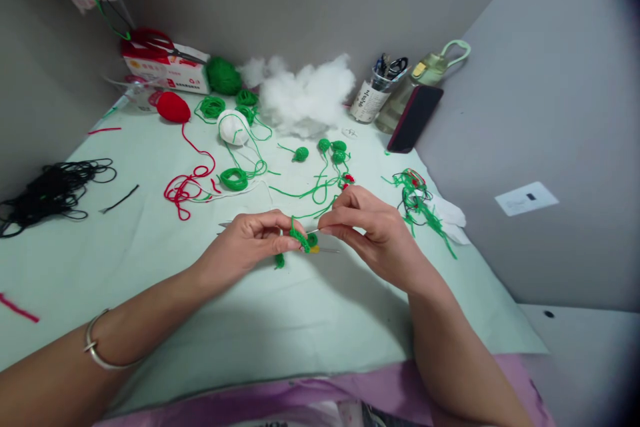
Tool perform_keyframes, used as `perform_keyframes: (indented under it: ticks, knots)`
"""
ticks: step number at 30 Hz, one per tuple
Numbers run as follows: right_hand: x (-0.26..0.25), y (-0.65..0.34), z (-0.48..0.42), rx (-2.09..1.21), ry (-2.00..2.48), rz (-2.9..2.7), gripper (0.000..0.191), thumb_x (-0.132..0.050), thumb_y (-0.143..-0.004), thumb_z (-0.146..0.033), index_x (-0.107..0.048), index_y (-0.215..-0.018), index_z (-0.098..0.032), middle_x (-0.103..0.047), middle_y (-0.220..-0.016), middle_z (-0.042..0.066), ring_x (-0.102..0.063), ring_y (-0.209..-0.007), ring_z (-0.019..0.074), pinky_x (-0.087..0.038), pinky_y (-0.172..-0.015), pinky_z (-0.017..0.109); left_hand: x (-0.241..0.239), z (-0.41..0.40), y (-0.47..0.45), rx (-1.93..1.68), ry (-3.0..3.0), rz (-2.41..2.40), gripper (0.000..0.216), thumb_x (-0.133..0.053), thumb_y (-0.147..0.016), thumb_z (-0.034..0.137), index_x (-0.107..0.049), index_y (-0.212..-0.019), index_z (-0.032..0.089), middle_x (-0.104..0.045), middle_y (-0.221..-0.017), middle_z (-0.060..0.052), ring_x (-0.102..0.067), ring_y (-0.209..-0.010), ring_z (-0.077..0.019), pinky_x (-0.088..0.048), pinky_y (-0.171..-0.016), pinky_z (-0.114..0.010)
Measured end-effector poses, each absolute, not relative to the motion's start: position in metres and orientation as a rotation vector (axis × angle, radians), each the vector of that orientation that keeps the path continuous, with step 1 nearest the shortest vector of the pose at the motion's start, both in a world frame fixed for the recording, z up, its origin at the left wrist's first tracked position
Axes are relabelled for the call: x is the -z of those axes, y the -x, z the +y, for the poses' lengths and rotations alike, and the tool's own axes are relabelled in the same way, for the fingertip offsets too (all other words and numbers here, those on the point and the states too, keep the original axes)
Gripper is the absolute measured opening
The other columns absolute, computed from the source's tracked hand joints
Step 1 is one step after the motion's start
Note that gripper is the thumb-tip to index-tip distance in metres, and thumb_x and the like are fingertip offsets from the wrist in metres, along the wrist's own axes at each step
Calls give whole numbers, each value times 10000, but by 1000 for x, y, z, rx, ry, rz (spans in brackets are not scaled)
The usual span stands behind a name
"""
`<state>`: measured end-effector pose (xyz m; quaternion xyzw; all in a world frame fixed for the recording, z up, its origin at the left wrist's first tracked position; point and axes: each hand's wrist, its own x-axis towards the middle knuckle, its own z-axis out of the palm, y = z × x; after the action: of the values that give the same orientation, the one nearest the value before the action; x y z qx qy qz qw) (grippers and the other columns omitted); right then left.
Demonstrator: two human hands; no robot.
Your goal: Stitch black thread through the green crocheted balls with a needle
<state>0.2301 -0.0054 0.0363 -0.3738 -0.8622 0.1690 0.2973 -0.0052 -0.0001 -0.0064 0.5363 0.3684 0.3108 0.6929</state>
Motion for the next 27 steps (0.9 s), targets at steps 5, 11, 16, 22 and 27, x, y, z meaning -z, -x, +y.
perform_keyframes:
  ticks: [5,11,16,22,27]
  knots:
    - [-34,-228,-5,-539,938,-2283,130,-603,-967,-126,-716,-957,-191,-585,-827,33,-546,-796,139,-461,-687,280,8,0,7,-648,-1177,808,122,-768,-823,322,-783,-900,229,-644,-859,13,-565,-784,-123,-437,-737,-237]
    - [-29,-228,-3,-697,954,-2203,114,-628,-959,-151,-727,-952,-209,-585,-829,27,-567,-817,143,-479,-697,283,8,3,10,-593,-1202,812,168,-730,-864,361,-771,-956,227,-665,-793,21,-476,-651,-94,-377,-608,-215]
    - [-30,-227,-2,-732,953,-2169,102,-645,-952,-168,-742,-952,-199,-604,-814,32,-569,-819,143,-492,-705,279,8,2,11,-564,-1211,793,227,-680,-908,418,-749,-1012,228,-638,-778,30,-314,-558,-67,-234,-500,-213]
    - [-26,-215,-5,-724,968,-2107,61,-676,-935,-193,-735,-920,-196,-621,-805,26,-581,-772,126,-491,-666,246,4,2,9,-600,-1205,783,193,-699,-887,396,-705,-913,204,-613,-767,30,-366,-592,-78,-275,-522,-214]
    - [-18,-207,-9,-705,1092,-2011,129,-636,-955,-164,-689,-1065,-206,-689,-910,28,-628,-763,114,-515,-684,235,6,2,7,-615,-1122,818,243,-703,-874,438,-638,-892,204,-517,-719,50,-280,-525,-69,-201,-478,-235]
